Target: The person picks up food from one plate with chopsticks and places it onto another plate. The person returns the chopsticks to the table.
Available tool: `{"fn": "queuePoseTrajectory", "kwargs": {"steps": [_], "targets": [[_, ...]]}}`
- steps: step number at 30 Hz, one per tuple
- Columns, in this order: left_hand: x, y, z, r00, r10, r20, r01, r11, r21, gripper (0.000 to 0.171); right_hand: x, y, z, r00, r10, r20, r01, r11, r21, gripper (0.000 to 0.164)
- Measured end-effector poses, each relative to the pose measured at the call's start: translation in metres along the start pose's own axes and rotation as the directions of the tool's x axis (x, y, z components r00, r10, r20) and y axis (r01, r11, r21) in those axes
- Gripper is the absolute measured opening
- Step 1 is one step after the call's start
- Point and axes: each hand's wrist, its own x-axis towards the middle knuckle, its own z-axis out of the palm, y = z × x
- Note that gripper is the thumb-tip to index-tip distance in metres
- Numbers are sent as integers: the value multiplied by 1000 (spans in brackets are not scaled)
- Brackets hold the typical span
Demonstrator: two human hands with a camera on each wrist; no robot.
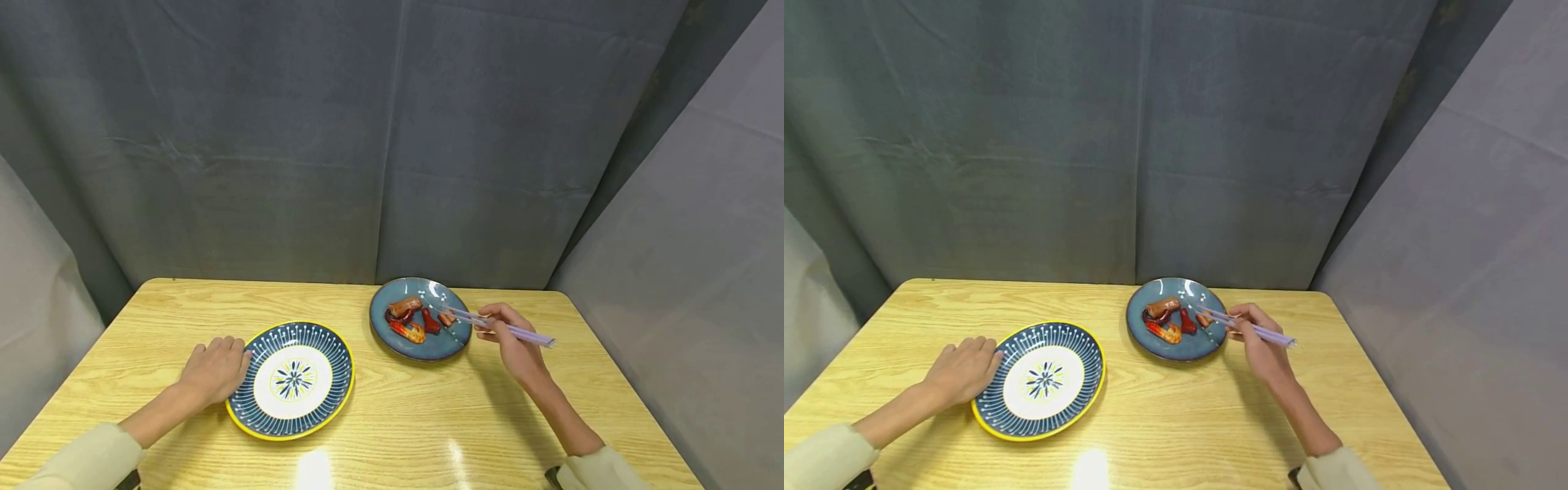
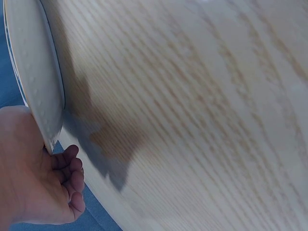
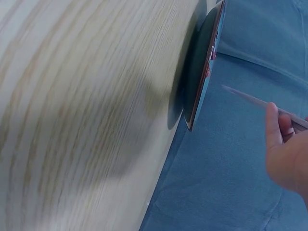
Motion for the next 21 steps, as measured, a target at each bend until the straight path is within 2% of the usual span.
{"fn": "queuePoseTrajectory", "kwargs": {"steps": [3,11,21], "targets": [[0,0,0,1000,-3,3,3,1000,2,33,1,1,0,1000,5,-26,-5,1000,9,22],[0,0,0,1000,-4,-1,4,1000,-1,32,4,1,2,998,-7,-63,6,1000,-15,34],[1,0,1,1000,-3,0,3,1000,3,32,10,4,6,994,58,-98,-67,994,-88,36]]}}
